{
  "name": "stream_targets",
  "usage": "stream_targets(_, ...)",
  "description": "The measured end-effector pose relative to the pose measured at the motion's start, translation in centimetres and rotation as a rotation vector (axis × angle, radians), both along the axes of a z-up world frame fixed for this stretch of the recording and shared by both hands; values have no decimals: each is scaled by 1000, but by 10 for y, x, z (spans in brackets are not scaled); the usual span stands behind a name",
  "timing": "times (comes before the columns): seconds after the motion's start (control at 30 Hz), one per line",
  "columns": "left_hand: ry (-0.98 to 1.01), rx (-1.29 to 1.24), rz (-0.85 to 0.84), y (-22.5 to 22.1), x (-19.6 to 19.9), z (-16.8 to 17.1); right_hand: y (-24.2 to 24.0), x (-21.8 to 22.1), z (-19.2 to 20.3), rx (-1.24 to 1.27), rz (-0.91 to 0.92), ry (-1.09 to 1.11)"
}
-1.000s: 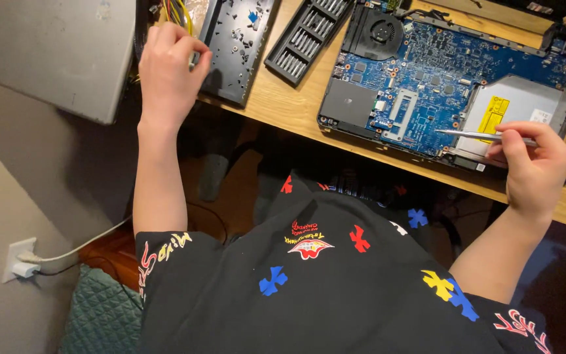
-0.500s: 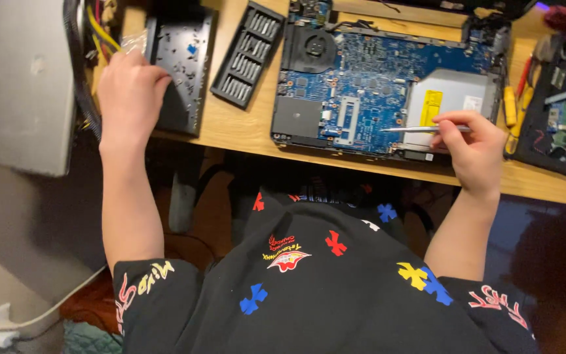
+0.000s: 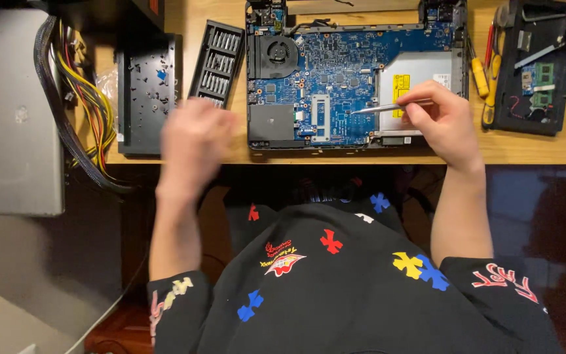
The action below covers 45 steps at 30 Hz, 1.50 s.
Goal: Removing an internal component, specifically a small circuit board and its bracket, from a disassembled laptop.
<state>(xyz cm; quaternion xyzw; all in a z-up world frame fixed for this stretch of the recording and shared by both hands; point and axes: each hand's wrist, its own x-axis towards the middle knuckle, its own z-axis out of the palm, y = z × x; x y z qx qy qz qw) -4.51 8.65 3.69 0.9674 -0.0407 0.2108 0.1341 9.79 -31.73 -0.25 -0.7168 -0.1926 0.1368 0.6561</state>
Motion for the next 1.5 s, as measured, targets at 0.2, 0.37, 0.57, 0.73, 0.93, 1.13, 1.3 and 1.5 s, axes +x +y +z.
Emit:
stream_targets(0.2, -81, -211, -401, -87, 35, -17, 28, -5, 39, -107, 200, -220)
stream_targets(0.37, -70, -264, -511, -104, 42, -23, 50, -14, 57, -382, 224, -357)
stream_targets(0.57, -15, -327, -522, -96, 30, -22, 46, -16, 43, -389, 140, -21)
stream_targets(0.73, -67, -117, -270, -83, 34, -24, 43, -11, 49, -365, 90, -100)
stream_targets(0.93, 9, -106, -187, -86, 35, -38, 41, -3, 47, -336, 207, -357)
stream_targets(1.13, 8, -115, -195, -86, 34, -36, 53, -11, 55, -163, 453, -181)
stream_targets(1.3, 11, -111, -184, -87, 34, -36, 51, -2, 59, -317, 427, -333)
stream_targets(1.5, 15, -250, -186, -84, 35, -36, 62, 4, 89, -650, 242, -313)
